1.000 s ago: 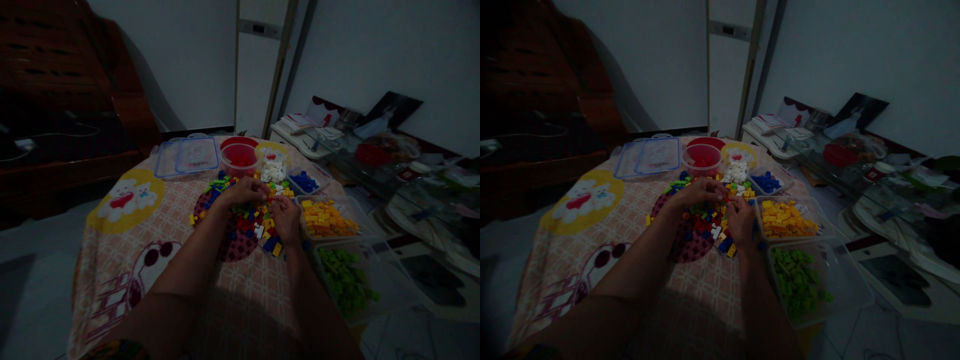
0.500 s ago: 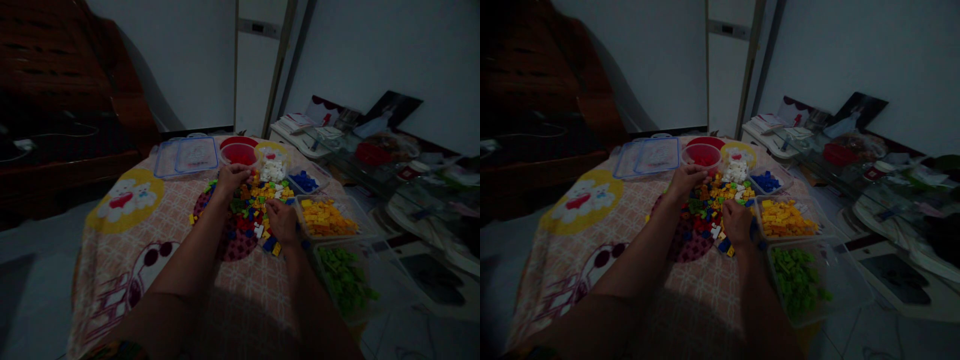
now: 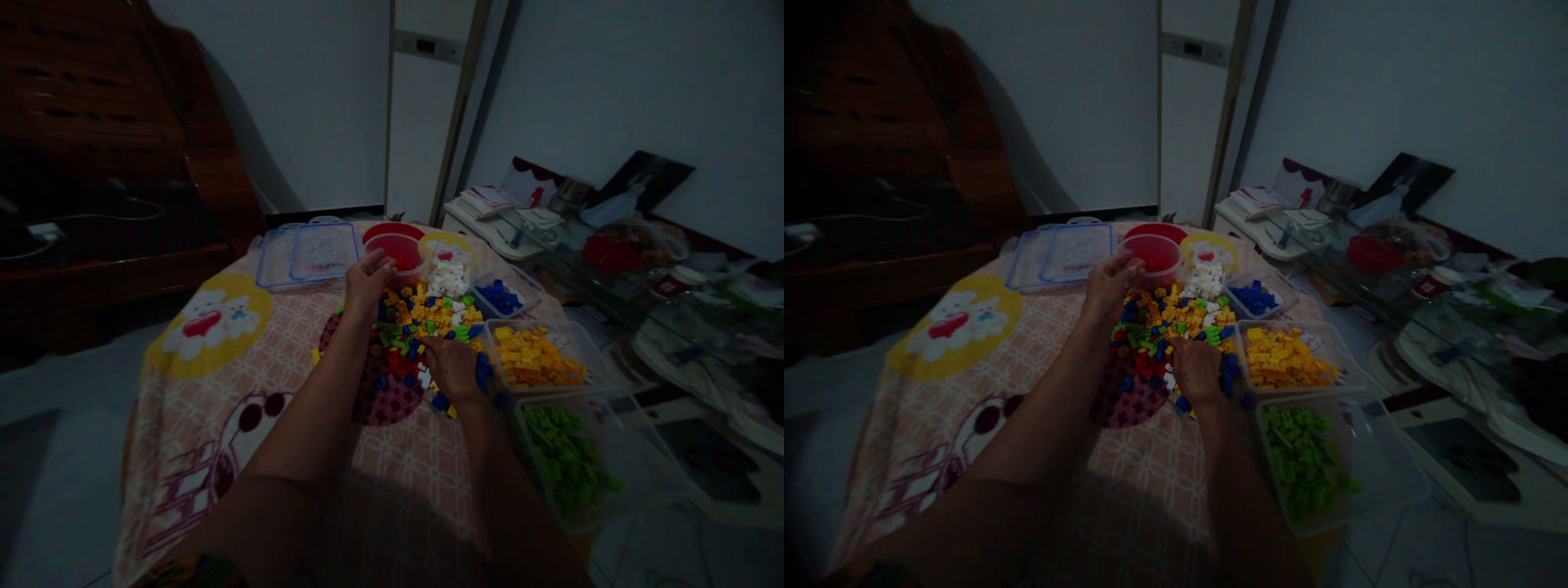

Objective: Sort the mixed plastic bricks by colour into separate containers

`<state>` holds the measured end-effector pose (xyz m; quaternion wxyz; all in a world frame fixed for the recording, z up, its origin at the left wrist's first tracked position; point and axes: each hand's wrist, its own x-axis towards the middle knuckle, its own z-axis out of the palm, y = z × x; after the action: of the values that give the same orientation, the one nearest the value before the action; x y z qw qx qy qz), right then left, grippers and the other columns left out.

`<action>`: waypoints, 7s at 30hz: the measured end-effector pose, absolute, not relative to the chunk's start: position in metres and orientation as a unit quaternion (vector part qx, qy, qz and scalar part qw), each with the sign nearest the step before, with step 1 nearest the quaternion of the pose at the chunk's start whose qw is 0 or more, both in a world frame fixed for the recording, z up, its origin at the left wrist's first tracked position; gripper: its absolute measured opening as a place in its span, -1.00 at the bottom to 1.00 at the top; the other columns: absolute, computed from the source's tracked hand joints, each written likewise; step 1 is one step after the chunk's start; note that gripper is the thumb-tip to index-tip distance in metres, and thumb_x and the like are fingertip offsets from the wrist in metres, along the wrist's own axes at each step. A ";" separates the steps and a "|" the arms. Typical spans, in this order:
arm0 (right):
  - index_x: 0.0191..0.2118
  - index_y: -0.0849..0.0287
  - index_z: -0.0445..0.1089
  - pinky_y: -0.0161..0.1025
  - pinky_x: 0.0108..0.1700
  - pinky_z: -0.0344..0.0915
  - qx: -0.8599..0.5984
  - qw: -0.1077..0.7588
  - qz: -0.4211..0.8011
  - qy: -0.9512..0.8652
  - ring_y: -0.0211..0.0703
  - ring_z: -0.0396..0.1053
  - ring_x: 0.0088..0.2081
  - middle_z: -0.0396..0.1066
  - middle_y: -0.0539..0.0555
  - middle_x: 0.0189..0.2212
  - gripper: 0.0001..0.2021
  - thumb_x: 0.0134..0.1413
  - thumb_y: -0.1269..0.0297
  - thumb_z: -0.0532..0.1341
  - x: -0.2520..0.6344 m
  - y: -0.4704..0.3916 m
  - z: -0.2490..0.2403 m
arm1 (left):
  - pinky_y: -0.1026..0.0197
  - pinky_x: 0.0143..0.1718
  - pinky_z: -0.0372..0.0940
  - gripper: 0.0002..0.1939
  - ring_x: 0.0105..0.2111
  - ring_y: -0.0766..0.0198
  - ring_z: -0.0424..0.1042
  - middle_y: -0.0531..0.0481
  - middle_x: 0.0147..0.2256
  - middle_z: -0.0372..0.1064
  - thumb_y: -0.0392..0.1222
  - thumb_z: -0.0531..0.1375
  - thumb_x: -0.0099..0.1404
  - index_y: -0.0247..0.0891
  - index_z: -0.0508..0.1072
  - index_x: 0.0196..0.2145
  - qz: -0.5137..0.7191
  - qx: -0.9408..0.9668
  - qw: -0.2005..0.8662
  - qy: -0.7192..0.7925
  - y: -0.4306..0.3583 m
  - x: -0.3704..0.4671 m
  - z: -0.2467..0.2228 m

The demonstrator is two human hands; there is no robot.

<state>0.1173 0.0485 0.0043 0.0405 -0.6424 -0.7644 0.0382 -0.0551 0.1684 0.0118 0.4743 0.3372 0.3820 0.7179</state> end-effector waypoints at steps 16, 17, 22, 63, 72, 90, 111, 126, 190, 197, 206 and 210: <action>-0.08 0.09 0.51 -0.27 -0.22 0.21 -0.677 0.162 0.073 -0.714 -0.08 0.53 -0.21 0.60 0.09 -0.26 -0.81 0.31 0.26 0.16 0.122 0.052 -0.003 | 0.14 -0.23 0.44 -0.70 -0.43 0.27 0.49 -0.07 -0.39 0.55 -0.18 0.39 0.01 -0.37 0.58 -0.28 0.525 0.517 0.548 0.396 0.150 -0.049 0.019; -0.09 0.10 0.51 -0.27 -0.24 0.20 -0.678 0.178 0.078 -0.709 -0.08 0.52 -0.23 0.60 0.09 -0.29 -0.81 0.31 0.25 0.16 0.122 0.053 -0.005 | 0.16 -0.28 0.43 -0.72 -0.45 0.28 0.48 -0.05 -0.42 0.53 -0.18 0.39 0.01 -0.37 0.59 -0.30 0.491 0.543 0.551 0.400 0.149 -0.048 0.019; -0.14 0.13 0.51 -0.28 -0.27 0.17 -0.674 0.240 0.088 -0.693 -0.11 0.49 -0.30 0.57 0.07 -0.36 -0.82 0.27 0.27 0.16 0.125 0.055 -0.010 | 0.30 -0.44 0.33 -0.80 -0.54 0.31 0.43 0.01 -0.53 0.48 -0.22 0.37 -0.01 -0.37 0.60 -0.38 0.341 0.653 0.541 0.405 0.145 -0.043 0.017; -0.18 0.08 0.56 -0.33 -0.19 0.27 -0.678 0.246 0.113 -0.683 -0.14 0.53 -0.20 0.61 0.05 -0.27 -0.77 0.29 0.28 0.13 0.128 0.056 -0.008 | 0.19 -0.33 0.46 -0.76 -0.50 0.28 0.50 0.03 -0.54 0.44 -0.24 0.41 -0.04 -0.33 0.49 -0.40 0.714 0.297 0.460 0.436 0.157 -0.058 0.020; -0.17 0.07 0.56 -0.32 -0.21 0.25 -0.689 0.219 0.106 -0.682 -0.14 0.53 -0.22 0.61 0.04 -0.25 -0.77 0.30 0.26 0.13 0.126 0.053 -0.002 | 0.13 -0.11 0.46 -0.65 -0.22 0.19 0.57 -0.12 -0.31 0.55 -0.27 0.38 0.01 -0.37 0.51 -0.20 0.722 0.308 0.469 0.406 0.161 -0.055 0.018; -0.20 0.15 0.56 -0.24 -0.18 0.30 -0.655 -0.006 0.036 -0.755 0.00 0.55 -0.11 0.60 0.24 -0.23 -0.68 0.32 0.04 0.17 0.117 0.042 0.017 | 0.07 -0.11 0.48 -0.75 -0.30 0.21 0.56 -0.10 -0.32 0.54 -0.31 0.34 0.03 -0.35 0.53 -0.26 0.694 0.353 0.486 0.397 0.157 -0.054 0.020; -0.25 0.07 0.61 -0.26 -0.25 0.24 -0.714 0.132 0.085 -0.682 -0.02 0.55 -0.18 0.61 0.13 -0.31 -0.75 0.23 0.13 0.18 0.116 0.050 0.003 | 0.19 -0.28 0.43 -0.77 -0.45 0.30 0.48 -0.07 -0.42 0.55 -0.23 0.37 0.01 -0.37 0.58 -0.33 0.572 0.479 0.540 0.391 0.151 -0.052 0.020; -0.27 0.12 0.59 -0.29 -0.37 0.14 -0.695 0.314 0.103 -0.639 -0.17 0.39 -0.45 0.52 0.03 -0.49 -0.79 0.15 0.20 0.20 0.121 0.054 -0.009 | 0.32 -0.47 0.28 -0.73 -0.55 0.34 0.39 -0.02 -0.54 0.49 -0.22 0.40 -0.05 -0.39 0.64 -0.35 0.296 0.682 0.584 0.326 0.140 -0.044 0.021; -0.32 0.10 0.58 -0.19 -0.10 0.27 -0.565 0.154 0.072 -0.807 -0.03 0.51 -0.19 0.61 0.15 -0.30 -0.87 0.16 0.30 0.26 0.111 0.047 -0.008 | 0.26 -0.27 0.47 -0.76 -0.43 0.35 0.52 -0.05 -0.40 0.53 -0.40 0.34 0.00 -0.37 0.49 -0.30 0.706 0.296 0.520 0.379 0.157 -0.059 0.021; -0.31 0.14 0.52 -0.27 -0.29 0.35 -0.573 0.436 0.273 -0.638 -0.14 0.51 -0.37 0.57 0.03 -0.42 -0.82 0.11 0.21 0.19 0.116 0.056 -0.016 | 0.23 -0.33 0.45 -0.78 -0.50 0.32 0.48 -0.07 -0.46 0.52 -0.27 0.41 -0.01 -0.38 0.54 -0.37 0.589 0.422 0.568 0.392 0.151 -0.057 0.021; -0.29 0.19 0.46 -0.24 -0.33 0.43 -0.511 0.583 0.372 -0.511 -0.16 0.49 -0.44 0.54 0.04 -0.49 -0.74 0.01 0.09 0.26 0.119 0.059 -0.011 | 0.29 -0.44 0.36 -0.69 -0.53 0.31 0.44 -0.07 -0.47 0.54 -0.15 0.47 -0.05 -0.36 0.63 -0.34 0.329 0.606 0.635 0.347 0.140 -0.052 0.025; -0.28 0.20 0.47 -0.27 -0.38 0.40 -0.512 0.582 0.367 -0.514 -0.19 0.46 -0.48 0.50 0.00 -0.54 -0.74 0.05 0.09 0.25 0.120 0.057 -0.008 | 0.26 -0.38 0.39 -0.64 -0.50 0.28 0.48 -0.10 -0.45 0.55 -0.13 0.48 -0.06 -0.37 0.64 -0.30 0.284 0.636 0.644 0.318 0.137 -0.050 0.026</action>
<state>0.1198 0.0567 -0.0077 0.5817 -0.5123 -0.5141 0.3673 -0.0497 0.1367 0.0256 0.6436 0.6357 0.3179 0.2839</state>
